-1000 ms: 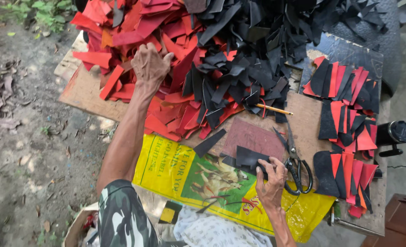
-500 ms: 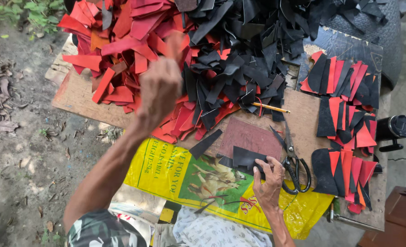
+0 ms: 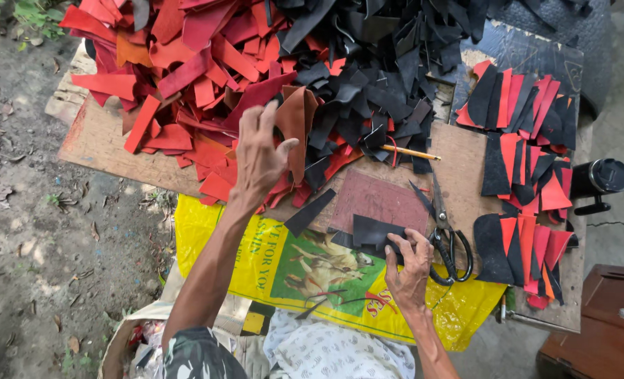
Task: The person repeatedly picks red and black rubber pieces from piles on a table, aligns them, and places the paired pieces into a growing stack. The hands work continuously, handling one pair at a time.
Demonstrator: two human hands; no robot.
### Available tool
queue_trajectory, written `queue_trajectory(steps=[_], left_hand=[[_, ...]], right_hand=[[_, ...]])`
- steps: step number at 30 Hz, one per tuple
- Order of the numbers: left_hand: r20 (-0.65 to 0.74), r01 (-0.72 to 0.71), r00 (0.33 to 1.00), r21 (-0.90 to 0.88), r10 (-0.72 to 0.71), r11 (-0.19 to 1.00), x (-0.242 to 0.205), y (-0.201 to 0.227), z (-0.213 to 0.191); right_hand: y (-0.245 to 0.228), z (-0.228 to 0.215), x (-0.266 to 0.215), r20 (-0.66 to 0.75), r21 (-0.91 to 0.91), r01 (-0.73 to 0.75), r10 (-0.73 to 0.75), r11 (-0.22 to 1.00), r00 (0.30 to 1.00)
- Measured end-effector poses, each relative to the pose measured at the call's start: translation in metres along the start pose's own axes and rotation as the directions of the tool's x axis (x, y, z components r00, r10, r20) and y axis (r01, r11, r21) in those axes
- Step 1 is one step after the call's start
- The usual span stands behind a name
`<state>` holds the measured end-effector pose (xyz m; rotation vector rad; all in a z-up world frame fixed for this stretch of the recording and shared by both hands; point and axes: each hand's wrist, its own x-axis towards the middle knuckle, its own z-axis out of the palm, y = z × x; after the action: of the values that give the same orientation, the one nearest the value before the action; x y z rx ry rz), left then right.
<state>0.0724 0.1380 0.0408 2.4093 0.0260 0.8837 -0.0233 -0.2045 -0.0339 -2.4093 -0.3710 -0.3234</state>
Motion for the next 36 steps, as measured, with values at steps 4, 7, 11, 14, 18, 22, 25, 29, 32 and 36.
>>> queue_trajectory(steps=[4, 7, 11, 14, 18, 22, 25, 29, 32, 36], left_hand=[[0.213, -0.031, 0.977, 0.13, 0.003, 0.991, 0.04, -0.014, 0.012], [0.291, -0.163, 0.949, 0.139, 0.117, 0.977, 0.051, -0.022, 0.014], [0.426, 0.016, 0.905, -0.071, 0.016, 0.997, 0.055, -0.017, 0.002], [0.421, 0.24, 0.904, -0.367, -0.069, 0.899, 0.069, -0.013, -0.022], [0.545, 0.478, 0.838, -0.702, -0.034, 0.528, 0.088, -0.011, -0.05], [0.729, 0.529, 0.68, -0.56, 0.077, 0.637, 0.109, -0.006, -0.049], [0.723, 0.472, 0.665, -0.602, 0.189, 0.644, 0.155, -0.016, -0.047], [0.408, 0.302, 0.912, -0.607, -0.039, 0.735, 0.224, -0.043, -0.043], [0.26, 0.3, 0.948, -0.547, -0.182, 0.781, 0.215, -0.06, -0.035], [0.194, 0.305, 0.951, -0.493, -0.239, 0.815, 0.214, -0.069, -0.037]], right_hand=[[-0.001, -0.001, 0.001, -0.004, 0.015, -0.01, 0.01, 1.0, 1.0], [-0.002, 0.0, 0.003, -0.003, 0.01, -0.02, 0.02, 1.0, 1.0], [-0.003, -0.001, 0.003, 0.001, 0.014, -0.032, 0.032, 0.999, 0.999], [-0.002, 0.0, 0.005, -0.001, 0.013, -0.031, 0.031, 0.999, 1.0], [-0.002, 0.001, 0.006, -0.022, 0.002, -0.025, 0.025, 1.0, 0.999], [-0.002, 0.001, 0.006, -0.027, 0.006, -0.038, 0.039, 0.999, 0.999], [0.001, 0.002, 0.006, -0.027, 0.012, -0.049, 0.05, 0.999, 0.998], [0.0, 0.005, 0.008, -0.036, 0.012, -0.06, 0.06, 0.998, 0.998], [-0.001, 0.004, 0.006, -0.024, 0.012, -0.075, 0.075, 0.997, 0.997], [0.0, 0.005, 0.008, -0.031, 0.015, -0.083, 0.083, 0.996, 0.996]])
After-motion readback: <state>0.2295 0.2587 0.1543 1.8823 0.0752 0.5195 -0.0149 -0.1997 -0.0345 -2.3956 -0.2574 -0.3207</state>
